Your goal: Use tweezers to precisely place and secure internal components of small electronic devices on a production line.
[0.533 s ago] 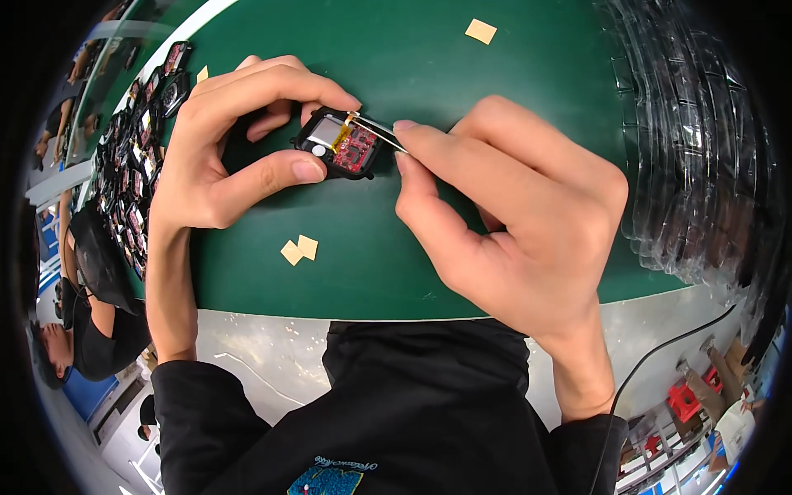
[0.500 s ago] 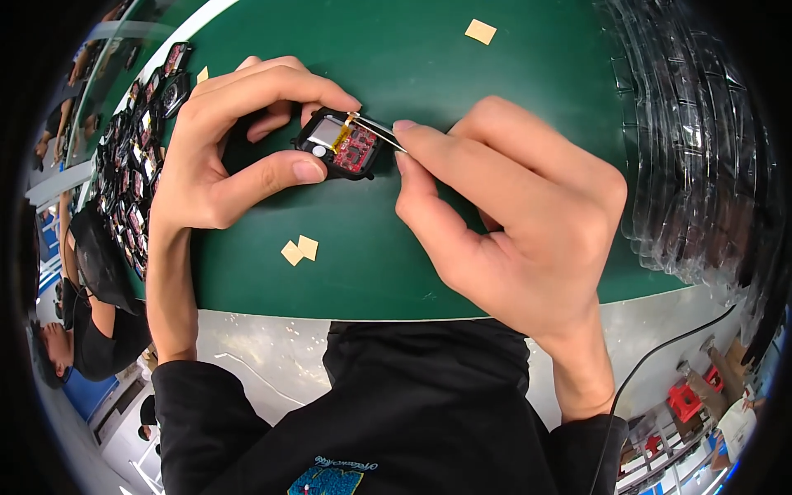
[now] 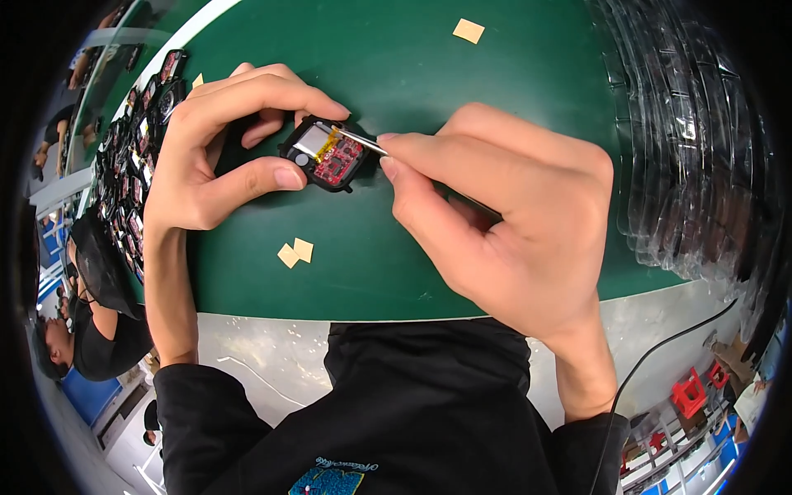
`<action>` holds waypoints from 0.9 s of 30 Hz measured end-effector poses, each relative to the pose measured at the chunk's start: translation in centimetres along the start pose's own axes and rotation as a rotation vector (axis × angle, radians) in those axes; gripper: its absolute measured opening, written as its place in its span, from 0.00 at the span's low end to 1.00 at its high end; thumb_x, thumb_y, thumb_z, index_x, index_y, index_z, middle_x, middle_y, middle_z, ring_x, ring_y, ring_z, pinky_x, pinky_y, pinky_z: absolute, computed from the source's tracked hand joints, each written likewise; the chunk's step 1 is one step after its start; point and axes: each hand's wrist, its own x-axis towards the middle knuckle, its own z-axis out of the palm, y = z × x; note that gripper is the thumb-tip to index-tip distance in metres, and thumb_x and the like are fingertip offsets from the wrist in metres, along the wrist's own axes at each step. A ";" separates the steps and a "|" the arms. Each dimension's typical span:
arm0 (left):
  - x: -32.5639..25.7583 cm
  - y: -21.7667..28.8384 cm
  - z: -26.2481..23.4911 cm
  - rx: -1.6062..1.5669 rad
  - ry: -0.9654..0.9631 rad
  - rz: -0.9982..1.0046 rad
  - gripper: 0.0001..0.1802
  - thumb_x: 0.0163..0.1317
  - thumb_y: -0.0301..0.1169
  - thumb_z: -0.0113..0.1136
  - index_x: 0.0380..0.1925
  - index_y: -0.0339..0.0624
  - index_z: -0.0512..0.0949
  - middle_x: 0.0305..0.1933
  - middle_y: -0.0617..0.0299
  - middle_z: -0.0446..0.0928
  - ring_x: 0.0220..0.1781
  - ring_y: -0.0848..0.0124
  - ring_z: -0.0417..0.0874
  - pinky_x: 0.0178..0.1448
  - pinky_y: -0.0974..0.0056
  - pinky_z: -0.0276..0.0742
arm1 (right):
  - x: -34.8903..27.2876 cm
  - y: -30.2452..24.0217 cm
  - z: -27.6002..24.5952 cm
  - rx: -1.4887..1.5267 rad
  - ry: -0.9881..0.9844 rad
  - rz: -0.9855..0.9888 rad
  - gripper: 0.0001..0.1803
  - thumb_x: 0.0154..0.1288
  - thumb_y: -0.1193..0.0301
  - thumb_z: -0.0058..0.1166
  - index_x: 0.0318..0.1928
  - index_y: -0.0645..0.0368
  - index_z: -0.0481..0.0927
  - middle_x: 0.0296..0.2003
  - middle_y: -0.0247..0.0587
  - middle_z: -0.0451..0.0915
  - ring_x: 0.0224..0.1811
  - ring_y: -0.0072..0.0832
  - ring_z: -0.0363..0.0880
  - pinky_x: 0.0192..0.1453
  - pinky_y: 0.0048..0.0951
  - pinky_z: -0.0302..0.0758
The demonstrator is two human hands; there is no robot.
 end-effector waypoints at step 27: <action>-0.2 -0.1 0.0 -0.038 -0.034 0.005 0.28 0.53 0.36 0.75 0.56 0.37 0.91 0.47 0.57 0.89 0.34 0.71 0.74 0.42 0.65 0.65 | -0.1 0.3 0.1 0.009 -0.041 0.010 0.12 0.62 0.86 0.74 0.46 0.64 0.96 0.25 0.33 0.81 0.25 0.19 0.77 0.31 0.23 0.68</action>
